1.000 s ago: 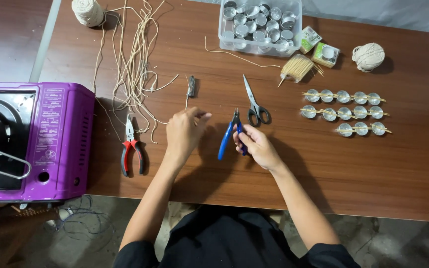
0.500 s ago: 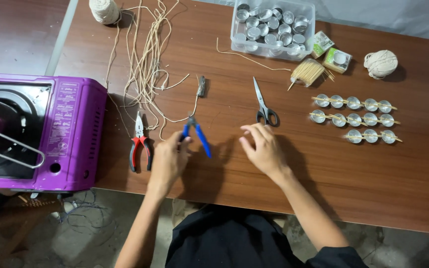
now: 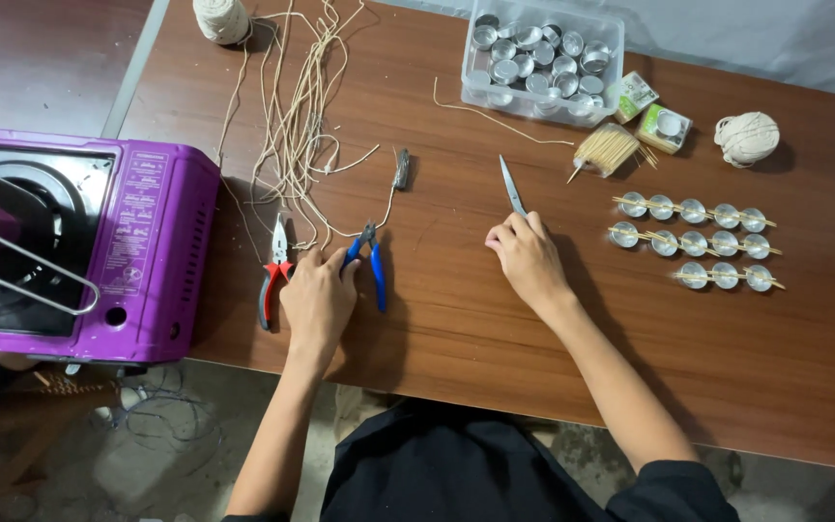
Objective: Assembling candle wicks by cutting cotton string to length and threading them through metal wick tabs on a workbench.
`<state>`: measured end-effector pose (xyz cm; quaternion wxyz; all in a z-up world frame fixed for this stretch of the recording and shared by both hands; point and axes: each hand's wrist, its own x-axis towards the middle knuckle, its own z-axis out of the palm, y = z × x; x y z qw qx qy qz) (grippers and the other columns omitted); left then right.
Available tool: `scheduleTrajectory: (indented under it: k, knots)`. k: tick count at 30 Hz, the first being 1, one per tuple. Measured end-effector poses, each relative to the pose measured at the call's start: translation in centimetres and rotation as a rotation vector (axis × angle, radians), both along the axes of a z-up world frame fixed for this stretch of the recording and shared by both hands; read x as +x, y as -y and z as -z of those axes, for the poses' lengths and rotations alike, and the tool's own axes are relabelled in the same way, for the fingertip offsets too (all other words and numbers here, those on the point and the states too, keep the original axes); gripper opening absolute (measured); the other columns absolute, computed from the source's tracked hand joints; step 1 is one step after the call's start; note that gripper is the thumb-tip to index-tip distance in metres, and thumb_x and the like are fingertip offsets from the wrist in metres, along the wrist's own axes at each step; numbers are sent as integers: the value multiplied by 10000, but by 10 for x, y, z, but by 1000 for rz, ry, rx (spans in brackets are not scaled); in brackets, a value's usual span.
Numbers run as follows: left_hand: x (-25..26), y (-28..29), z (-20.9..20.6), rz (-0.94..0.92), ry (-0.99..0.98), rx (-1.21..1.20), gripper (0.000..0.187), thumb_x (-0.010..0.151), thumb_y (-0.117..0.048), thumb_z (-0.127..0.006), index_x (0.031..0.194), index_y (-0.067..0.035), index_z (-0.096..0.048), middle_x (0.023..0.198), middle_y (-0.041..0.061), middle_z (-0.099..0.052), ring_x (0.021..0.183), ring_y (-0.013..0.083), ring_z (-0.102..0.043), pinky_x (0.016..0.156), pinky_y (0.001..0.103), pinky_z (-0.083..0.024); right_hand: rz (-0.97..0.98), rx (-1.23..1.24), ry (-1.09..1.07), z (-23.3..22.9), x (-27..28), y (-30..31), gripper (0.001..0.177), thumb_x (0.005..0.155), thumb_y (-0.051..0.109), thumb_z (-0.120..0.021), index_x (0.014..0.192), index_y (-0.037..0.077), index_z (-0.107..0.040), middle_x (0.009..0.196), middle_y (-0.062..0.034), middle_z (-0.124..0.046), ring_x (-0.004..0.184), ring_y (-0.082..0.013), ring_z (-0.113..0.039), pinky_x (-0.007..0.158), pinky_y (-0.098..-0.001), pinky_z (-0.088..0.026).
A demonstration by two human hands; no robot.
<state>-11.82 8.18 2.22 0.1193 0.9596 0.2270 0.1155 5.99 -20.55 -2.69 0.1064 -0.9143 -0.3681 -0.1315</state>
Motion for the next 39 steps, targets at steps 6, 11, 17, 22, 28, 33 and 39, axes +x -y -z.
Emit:
scheduleTrajectory:
  k: [6,11,17,22,28,33,39]
  knots:
    - [12,-5,17,8,103,24,256,951,-481,-693,1098,-280,-750,882,-4,-675,761,265,-726,611,442,-613,-21,-50,102,-2,-18,-5,162,988,231,-624,868,125,-599,875,-52,-524,926,-285,-580,777,-362,-545]
    - [24,-8,20,-6,100,79,250,935,-531,-689,1078,-336,-751,887,-57,-686,779,215,-724,617,392,-608,29,96,-53,-11,-28,-9,155,923,275,-678,841,152,-631,805,-28,-549,888,-258,-615,765,-355,-554]
    - [31,-11,9,20,205,217,300,847,-505,-780,1090,-333,-740,954,-61,-675,860,179,-677,676,314,-565,147,108,-131,-25,-36,-22,169,819,330,-701,761,173,-680,751,-25,-610,874,-248,-636,734,-387,-572]
    - [29,13,-2,106,235,127,651,662,-645,-841,1156,-254,-677,1045,-7,-647,936,248,-645,781,382,-499,165,121,-144,-22,-35,-28,169,774,340,-707,731,177,-693,736,-31,-637,866,-257,-651,732,-400,-581]
    - [32,1,16,76,158,174,557,708,-471,-863,1140,-214,-623,1117,26,-603,960,272,-612,790,386,-467,146,137,-129,-20,-36,-35,178,764,343,-710,701,177,-698,717,-24,-642,825,-258,-650,726,-393,-577]
    - [35,-9,9,93,183,248,481,734,-406,-866,1117,-221,-642,1036,3,-594,897,243,-592,763,367,-447,77,193,-109,-12,-33,-37,156,769,328,-723,721,184,-686,726,-10,-619,826,-237,-634,719,-374,-565]
    - [57,44,5,560,315,59,395,756,-363,-839,1108,-252,-696,1012,-21,-661,962,204,-633,782,318,-494,-334,101,155,-16,-26,-40,56,914,171,-672,922,140,-626,863,-26,-527,931,-260,-561,683,-375,-564]
